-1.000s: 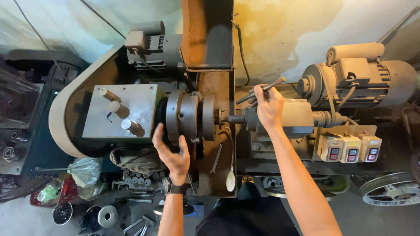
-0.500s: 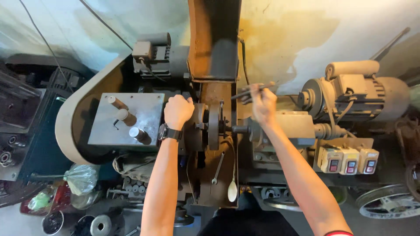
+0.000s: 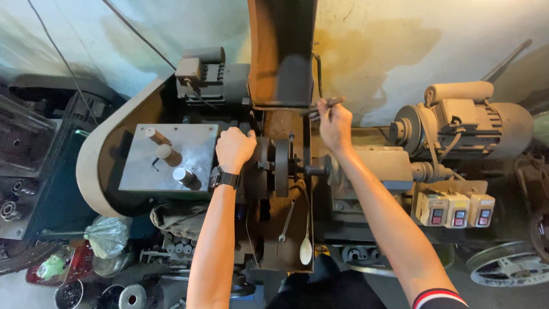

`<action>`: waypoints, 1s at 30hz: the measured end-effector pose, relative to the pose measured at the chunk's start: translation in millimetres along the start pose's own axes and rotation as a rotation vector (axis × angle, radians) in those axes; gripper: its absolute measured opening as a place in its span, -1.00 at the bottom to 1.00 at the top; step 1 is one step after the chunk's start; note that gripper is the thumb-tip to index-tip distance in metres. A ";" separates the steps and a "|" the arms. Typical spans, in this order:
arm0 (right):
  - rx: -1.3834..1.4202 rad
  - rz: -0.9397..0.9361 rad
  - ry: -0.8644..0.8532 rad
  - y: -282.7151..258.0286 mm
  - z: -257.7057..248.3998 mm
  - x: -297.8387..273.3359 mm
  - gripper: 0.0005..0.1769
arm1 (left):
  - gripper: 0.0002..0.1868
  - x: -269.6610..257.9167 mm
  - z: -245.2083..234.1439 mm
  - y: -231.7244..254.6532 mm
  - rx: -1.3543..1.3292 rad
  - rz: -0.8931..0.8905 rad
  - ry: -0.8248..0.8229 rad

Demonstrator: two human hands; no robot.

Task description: The person operates a metal lathe in a workshop, using a wrench to tighten the chuck and a metal rod to rotate the spindle. They handle various metal parts and tools, including a rag, while adjusting the machine's components.

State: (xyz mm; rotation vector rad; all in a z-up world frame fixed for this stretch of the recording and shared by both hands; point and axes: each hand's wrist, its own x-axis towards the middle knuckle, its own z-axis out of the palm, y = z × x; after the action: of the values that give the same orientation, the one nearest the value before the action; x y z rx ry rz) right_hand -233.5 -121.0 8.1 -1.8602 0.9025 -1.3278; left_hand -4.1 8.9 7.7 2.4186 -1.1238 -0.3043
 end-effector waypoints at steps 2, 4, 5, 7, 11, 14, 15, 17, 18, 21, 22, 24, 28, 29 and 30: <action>0.021 0.053 0.033 -3.4 -18.8 -10.4 -0.75 | -0.44 -7.5 6.4 -5.3 0.005 0.004 0.028; -0.116 0.061 -0.020 1.4 -38.2 -18.4 -0.77 | -0.48 -13.6 10.7 -8.9 -0.006 0.075 0.111; -0.118 0.064 -0.020 0.3 -42.2 -23.5 -0.77 | -0.48 -31.5 5.1 -8.4 -0.006 0.075 0.107; -0.212 0.090 -0.114 -2.2 -49.4 -32.2 -0.79 | -0.56 -65.3 -7.3 -7.2 -0.180 0.183 0.324; -0.247 0.094 -0.129 -1.4 -46.2 -35.5 -0.79 | -0.55 -140.3 31.0 -36.6 -0.571 0.367 0.567; -0.216 0.131 -0.117 -10.1 -44.1 -34.3 -0.78 | -0.40 -178.8 102.1 -85.9 -0.587 0.242 0.606; -0.196 0.162 -0.116 -11.0 -43.4 -34.1 -0.78 | -0.40 -191.8 107.0 -92.6 -0.653 0.180 0.478; -0.175 0.196 -0.114 -8.3 -43.3 -35.8 -0.77 | -0.41 -207.9 106.5 -94.4 -0.715 0.119 0.347; -0.181 0.178 -0.119 -5.3 -43.8 -37.8 -0.77 | -0.39 -210.9 100.5 -89.6 -0.652 0.126 0.384; -0.174 0.144 -0.139 -4.9 -44.0 -33.7 -0.75 | -0.41 -178.5 35.5 -40.4 -0.517 0.304 0.581; -0.161 0.139 -0.150 -6.1 -43.3 -34.7 -0.75 | -0.43 -163.5 5.2 -20.4 -0.434 0.476 0.725; -0.123 0.171 -0.152 -7.8 -44.9 -32.8 -0.73 | -0.48 -97.9 -9.1 -10.0 -0.384 0.492 0.570; -0.052 0.247 -0.141 -15.0 -49.7 -35.0 -0.70 | -0.46 -33.5 -42.9 29.1 -0.097 -0.063 -0.103; -0.055 0.250 -0.139 -15.4 -52.0 -34.4 -0.70 | -0.46 -47.0 -36.4 21.6 -0.098 -0.062 -0.108; -0.049 0.247 -0.125 -15.6 -53.9 -33.6 -0.69 | -0.52 -60.2 -29.8 13.8 -0.173 0.007 0.021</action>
State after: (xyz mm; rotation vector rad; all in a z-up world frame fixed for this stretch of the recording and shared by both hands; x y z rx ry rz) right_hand -290.9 -91.3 18.3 -1.7806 1.0680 -1.0370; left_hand -40.7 56.4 41.0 2.2609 -1.0512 -0.3581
